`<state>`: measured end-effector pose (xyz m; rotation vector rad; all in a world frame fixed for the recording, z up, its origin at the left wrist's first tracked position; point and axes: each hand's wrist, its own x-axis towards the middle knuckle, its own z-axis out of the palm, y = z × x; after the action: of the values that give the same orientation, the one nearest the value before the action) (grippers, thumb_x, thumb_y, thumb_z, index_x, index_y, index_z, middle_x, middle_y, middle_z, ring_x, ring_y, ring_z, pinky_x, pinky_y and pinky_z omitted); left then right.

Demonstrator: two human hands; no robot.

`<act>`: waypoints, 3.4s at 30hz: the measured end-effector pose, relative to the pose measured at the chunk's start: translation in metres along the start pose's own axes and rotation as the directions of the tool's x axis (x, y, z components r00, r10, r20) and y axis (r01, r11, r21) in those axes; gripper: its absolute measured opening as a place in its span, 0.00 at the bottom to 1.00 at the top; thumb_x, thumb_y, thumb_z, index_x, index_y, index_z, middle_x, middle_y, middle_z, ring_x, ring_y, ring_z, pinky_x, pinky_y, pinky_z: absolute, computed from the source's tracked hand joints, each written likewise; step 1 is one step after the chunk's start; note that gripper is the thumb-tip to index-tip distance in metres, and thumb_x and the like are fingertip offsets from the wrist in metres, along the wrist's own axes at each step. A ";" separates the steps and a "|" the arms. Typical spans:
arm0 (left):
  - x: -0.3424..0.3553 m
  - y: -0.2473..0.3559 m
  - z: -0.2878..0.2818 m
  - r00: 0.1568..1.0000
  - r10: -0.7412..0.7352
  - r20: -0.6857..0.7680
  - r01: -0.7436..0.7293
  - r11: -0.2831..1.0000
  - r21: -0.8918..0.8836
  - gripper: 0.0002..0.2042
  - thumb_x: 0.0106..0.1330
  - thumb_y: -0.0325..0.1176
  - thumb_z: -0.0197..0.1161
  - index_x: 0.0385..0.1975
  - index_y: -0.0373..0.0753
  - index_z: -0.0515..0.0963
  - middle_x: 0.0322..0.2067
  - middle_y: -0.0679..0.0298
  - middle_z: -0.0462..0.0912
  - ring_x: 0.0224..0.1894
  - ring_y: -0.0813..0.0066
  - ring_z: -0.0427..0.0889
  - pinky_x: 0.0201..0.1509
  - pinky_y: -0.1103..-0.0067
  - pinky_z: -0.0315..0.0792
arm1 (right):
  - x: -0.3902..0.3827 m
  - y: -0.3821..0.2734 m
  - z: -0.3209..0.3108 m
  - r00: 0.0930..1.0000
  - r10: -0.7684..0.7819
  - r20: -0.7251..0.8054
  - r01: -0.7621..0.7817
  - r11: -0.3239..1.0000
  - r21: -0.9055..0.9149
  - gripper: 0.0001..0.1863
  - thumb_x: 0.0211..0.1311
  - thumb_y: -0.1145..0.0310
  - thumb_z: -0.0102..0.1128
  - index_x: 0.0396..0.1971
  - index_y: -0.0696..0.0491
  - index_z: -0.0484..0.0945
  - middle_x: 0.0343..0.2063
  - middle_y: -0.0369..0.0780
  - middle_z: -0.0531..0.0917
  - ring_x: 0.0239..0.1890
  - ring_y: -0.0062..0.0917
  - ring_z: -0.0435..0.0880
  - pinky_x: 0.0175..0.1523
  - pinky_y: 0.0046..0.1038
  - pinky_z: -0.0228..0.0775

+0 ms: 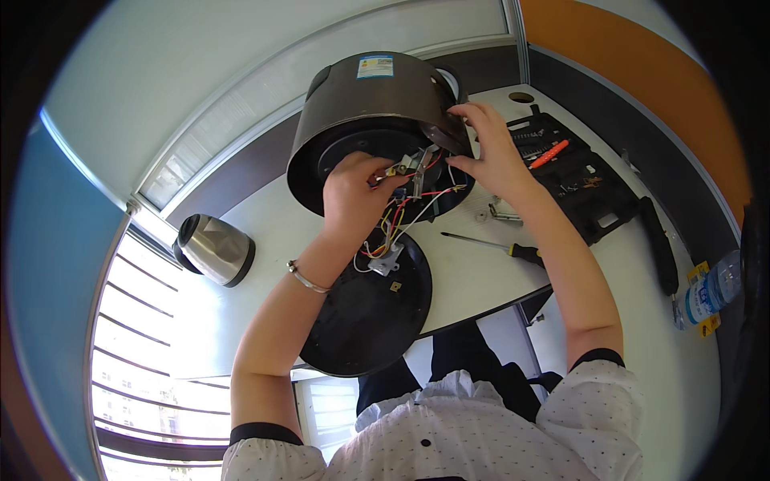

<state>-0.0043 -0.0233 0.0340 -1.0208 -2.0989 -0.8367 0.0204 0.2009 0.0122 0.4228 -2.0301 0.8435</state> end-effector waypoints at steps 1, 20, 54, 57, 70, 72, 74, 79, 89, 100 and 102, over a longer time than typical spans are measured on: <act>0.001 -0.001 0.002 1.000 -0.015 0.008 0.015 1.000 -0.012 0.10 0.44 0.30 0.72 0.27 0.35 0.81 0.22 0.60 0.77 0.25 0.67 0.79 0.28 0.77 0.72 | 0.000 -0.002 -0.001 0.998 0.040 0.038 -0.042 0.998 0.052 0.34 0.36 0.78 0.71 0.50 0.49 0.69 0.49 0.43 0.69 0.56 0.41 0.66 0.59 0.35 0.62; 0.007 0.002 0.009 0.952 -0.303 -0.046 0.301 0.953 -0.038 0.08 0.45 0.31 0.72 0.22 0.34 0.82 0.19 0.59 0.80 0.20 0.70 0.78 0.25 0.78 0.71 | 0.002 0.003 -0.002 0.999 0.009 0.041 -0.009 1.000 0.006 0.35 0.38 0.78 0.71 0.52 0.50 0.68 0.47 0.40 0.70 0.47 0.31 0.72 0.46 0.29 0.68; 0.011 -0.005 0.014 0.968 -0.242 -0.072 0.242 0.970 -0.009 0.10 0.45 0.37 0.72 0.19 0.36 0.81 0.18 0.58 0.79 0.20 0.64 0.79 0.25 0.76 0.71 | 0.003 -0.003 -0.005 0.999 0.005 0.052 -0.008 0.999 0.040 0.34 0.40 0.81 0.69 0.52 0.52 0.67 0.44 0.39 0.71 0.47 0.29 0.73 0.46 0.28 0.67; 0.012 -0.006 0.015 0.966 -0.250 -0.069 0.249 0.968 -0.020 0.10 0.45 0.37 0.72 0.19 0.36 0.81 0.18 0.58 0.79 0.20 0.64 0.79 0.25 0.76 0.71 | 0.003 -0.003 -0.006 0.998 0.003 0.055 -0.005 0.999 0.040 0.35 0.40 0.81 0.69 0.52 0.52 0.66 0.44 0.39 0.71 0.47 0.29 0.73 0.46 0.28 0.67; 0.013 -0.005 0.015 0.969 -0.239 -0.063 0.239 0.971 -0.004 0.10 0.45 0.36 0.72 0.19 0.36 0.82 0.18 0.58 0.80 0.21 0.64 0.79 0.25 0.76 0.71 | 0.003 0.001 -0.008 0.997 -0.001 0.077 -0.003 0.999 0.051 0.36 0.40 0.79 0.70 0.54 0.54 0.66 0.46 0.40 0.72 0.50 0.31 0.72 0.56 0.31 0.64; 0.013 -0.005 0.015 0.968 -0.242 -0.066 0.242 0.970 -0.010 0.10 0.44 0.37 0.72 0.19 0.36 0.82 0.18 0.58 0.80 0.21 0.64 0.79 0.26 0.75 0.71 | 0.003 0.002 -0.008 0.997 -0.001 0.076 -0.003 0.998 0.059 0.37 0.39 0.79 0.70 0.54 0.54 0.65 0.46 0.41 0.72 0.50 0.31 0.72 0.57 0.31 0.63; 0.013 -0.005 0.015 0.967 -0.244 -0.068 0.244 0.970 -0.008 0.10 0.44 0.37 0.72 0.19 0.37 0.82 0.19 0.58 0.80 0.21 0.64 0.79 0.26 0.75 0.72 | 0.003 0.003 -0.007 0.998 -0.004 0.070 0.000 0.998 0.067 0.37 0.39 0.78 0.71 0.54 0.54 0.65 0.46 0.41 0.72 0.50 0.31 0.72 0.57 0.31 0.63; 0.013 -0.005 0.016 0.968 -0.239 -0.071 0.241 0.971 0.009 0.11 0.44 0.37 0.72 0.19 0.37 0.82 0.19 0.58 0.80 0.21 0.63 0.79 0.26 0.75 0.72 | 0.002 0.007 -0.007 0.998 -0.012 0.060 0.008 0.998 0.066 0.38 0.38 0.78 0.71 0.54 0.54 0.66 0.46 0.41 0.72 0.50 0.31 0.72 0.56 0.30 0.64; 0.014 -0.002 0.014 0.962 -0.267 -0.055 0.269 0.963 0.031 0.11 0.44 0.37 0.72 0.20 0.36 0.82 0.20 0.58 0.80 0.22 0.64 0.80 0.27 0.75 0.72 | 0.002 0.006 -0.008 0.998 -0.040 0.054 0.034 0.995 0.096 0.36 0.42 0.74 0.71 0.55 0.53 0.66 0.45 0.40 0.72 0.50 0.31 0.72 0.54 0.29 0.64; 0.013 -0.001 0.016 0.958 -0.283 -0.051 0.285 0.958 0.036 0.11 0.45 0.35 0.71 0.21 0.34 0.82 0.20 0.57 0.80 0.21 0.64 0.80 0.27 0.76 0.72 | 0.001 0.009 -0.006 0.999 -0.033 0.020 0.031 0.992 0.125 0.36 0.39 0.76 0.71 0.53 0.53 0.67 0.44 0.41 0.73 0.49 0.33 0.72 0.53 0.30 0.64; 0.014 0.000 0.016 0.953 -0.300 -0.052 0.301 0.953 0.016 0.11 0.45 0.35 0.72 0.20 0.34 0.81 0.20 0.56 0.80 0.21 0.64 0.80 0.27 0.76 0.72 | 0.001 0.006 -0.008 0.999 -0.015 0.030 0.012 0.995 0.104 0.36 0.39 0.76 0.71 0.53 0.53 0.67 0.44 0.41 0.73 0.48 0.33 0.72 0.53 0.30 0.65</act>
<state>-0.0156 -0.0059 0.0353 -0.6682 -2.2496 -0.9695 0.0215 0.2104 0.0139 0.5097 -2.0158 0.9420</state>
